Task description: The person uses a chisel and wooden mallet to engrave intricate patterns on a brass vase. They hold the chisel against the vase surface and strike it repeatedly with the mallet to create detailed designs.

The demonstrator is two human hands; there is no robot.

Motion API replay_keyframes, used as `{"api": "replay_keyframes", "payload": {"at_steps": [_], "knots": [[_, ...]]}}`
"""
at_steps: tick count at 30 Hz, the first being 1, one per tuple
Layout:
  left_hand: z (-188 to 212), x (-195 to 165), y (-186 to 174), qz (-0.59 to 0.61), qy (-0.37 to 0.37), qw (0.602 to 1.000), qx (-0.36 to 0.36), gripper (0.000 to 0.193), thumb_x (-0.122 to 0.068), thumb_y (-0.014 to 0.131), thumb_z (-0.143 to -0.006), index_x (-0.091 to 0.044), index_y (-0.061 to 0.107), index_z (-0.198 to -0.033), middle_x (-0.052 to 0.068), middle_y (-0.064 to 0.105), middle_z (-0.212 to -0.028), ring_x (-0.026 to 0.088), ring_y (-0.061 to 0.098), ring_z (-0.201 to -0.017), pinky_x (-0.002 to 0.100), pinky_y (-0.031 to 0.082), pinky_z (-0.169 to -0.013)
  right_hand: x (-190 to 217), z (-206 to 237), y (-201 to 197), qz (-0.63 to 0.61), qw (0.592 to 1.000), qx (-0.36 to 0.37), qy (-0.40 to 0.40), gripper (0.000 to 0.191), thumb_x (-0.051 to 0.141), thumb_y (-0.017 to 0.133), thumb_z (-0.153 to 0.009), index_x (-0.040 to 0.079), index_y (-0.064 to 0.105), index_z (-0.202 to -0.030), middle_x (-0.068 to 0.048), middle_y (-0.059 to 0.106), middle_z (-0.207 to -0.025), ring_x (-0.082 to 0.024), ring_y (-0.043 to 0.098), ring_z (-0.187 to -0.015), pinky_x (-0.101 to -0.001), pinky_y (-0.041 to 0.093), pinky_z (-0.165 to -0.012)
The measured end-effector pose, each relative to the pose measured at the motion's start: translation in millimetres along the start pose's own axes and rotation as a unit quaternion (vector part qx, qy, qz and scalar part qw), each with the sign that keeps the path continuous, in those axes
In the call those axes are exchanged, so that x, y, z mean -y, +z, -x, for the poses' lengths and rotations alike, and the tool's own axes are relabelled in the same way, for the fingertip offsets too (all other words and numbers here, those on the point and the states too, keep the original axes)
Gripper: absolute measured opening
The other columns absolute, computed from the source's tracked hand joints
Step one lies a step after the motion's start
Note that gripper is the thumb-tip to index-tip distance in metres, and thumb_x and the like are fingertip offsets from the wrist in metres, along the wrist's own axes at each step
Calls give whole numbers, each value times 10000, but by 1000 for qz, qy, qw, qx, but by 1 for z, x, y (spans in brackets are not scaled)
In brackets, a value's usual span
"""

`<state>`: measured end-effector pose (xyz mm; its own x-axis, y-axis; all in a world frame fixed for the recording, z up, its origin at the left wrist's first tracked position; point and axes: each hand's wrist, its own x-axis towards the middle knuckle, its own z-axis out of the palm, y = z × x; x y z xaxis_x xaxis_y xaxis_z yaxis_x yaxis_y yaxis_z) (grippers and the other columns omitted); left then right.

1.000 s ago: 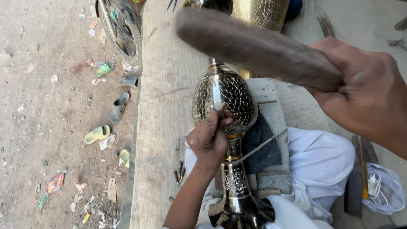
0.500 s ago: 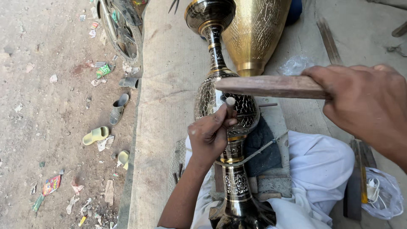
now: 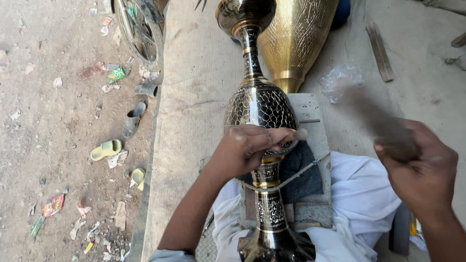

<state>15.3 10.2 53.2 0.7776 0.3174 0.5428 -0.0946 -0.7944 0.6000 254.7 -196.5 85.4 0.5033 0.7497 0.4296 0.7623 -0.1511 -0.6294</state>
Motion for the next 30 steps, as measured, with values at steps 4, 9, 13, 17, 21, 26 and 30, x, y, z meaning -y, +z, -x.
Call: {"api": "replay_keyframes", "payload": {"at_steps": [4,9,13,17,21,26,30], "knots": [[-3,3,-5,19,0,999,37,616,95,663,-799,-208,676,-1335,24,772,-901,202,766,-833,346,622,-776,-23,25,9,-200,970,-78,117,284,-31,748,-955,12,636,-1212,-25,695,-1013,-72,687,-955,-250,566,-884],[-12,10,1,2,36,995,92,483,-33,793,-810,-243,733,-1240,1,793,-901,155,752,-765,323,610,-752,-39,57,26,22,997,-76,13,187,-116,766,-954,-57,656,-1093,-113,704,-961,-144,690,-906,-358,555,-1058],[-20,14,2,-30,26,986,162,492,84,685,-721,-225,762,-1096,-21,814,-919,136,764,-797,312,619,-765,-48,71,43,70,994,-83,-6,199,-34,731,-920,1,645,-1096,-94,710,-976,-167,685,-963,-322,539,-905],[-22,10,-2,14,-48,993,105,510,103,642,-811,-195,733,-1215,0,809,-925,127,785,-801,299,644,-788,-60,62,53,-71,965,52,249,227,23,754,-831,75,674,-1037,-49,742,-871,-135,682,-812,-314,517,-725],[-27,8,-7,80,-60,993,69,543,113,628,-816,-149,710,-1284,53,793,-959,147,803,-860,302,650,-852,-61,46,53,132,971,80,181,436,-19,778,-812,126,722,-1219,-103,749,-914,-241,722,-839,-353,514,-745],[-32,9,-10,93,-42,991,91,497,106,646,-826,-127,718,-1260,73,793,-963,150,801,-867,300,645,-838,-45,35,45,-232,942,-18,242,470,3,765,-837,111,639,-1277,-37,745,-968,-132,608,-713,-313,443,-579],[-29,10,-10,72,-16,994,85,503,107,653,-805,-123,733,-1245,74,797,-921,175,785,-856,317,634,-820,-30,32,37,-29,996,-33,71,355,-55,734,-905,58,669,-1236,-84,708,-984,-132,681,-890,-266,531,-782]]}}
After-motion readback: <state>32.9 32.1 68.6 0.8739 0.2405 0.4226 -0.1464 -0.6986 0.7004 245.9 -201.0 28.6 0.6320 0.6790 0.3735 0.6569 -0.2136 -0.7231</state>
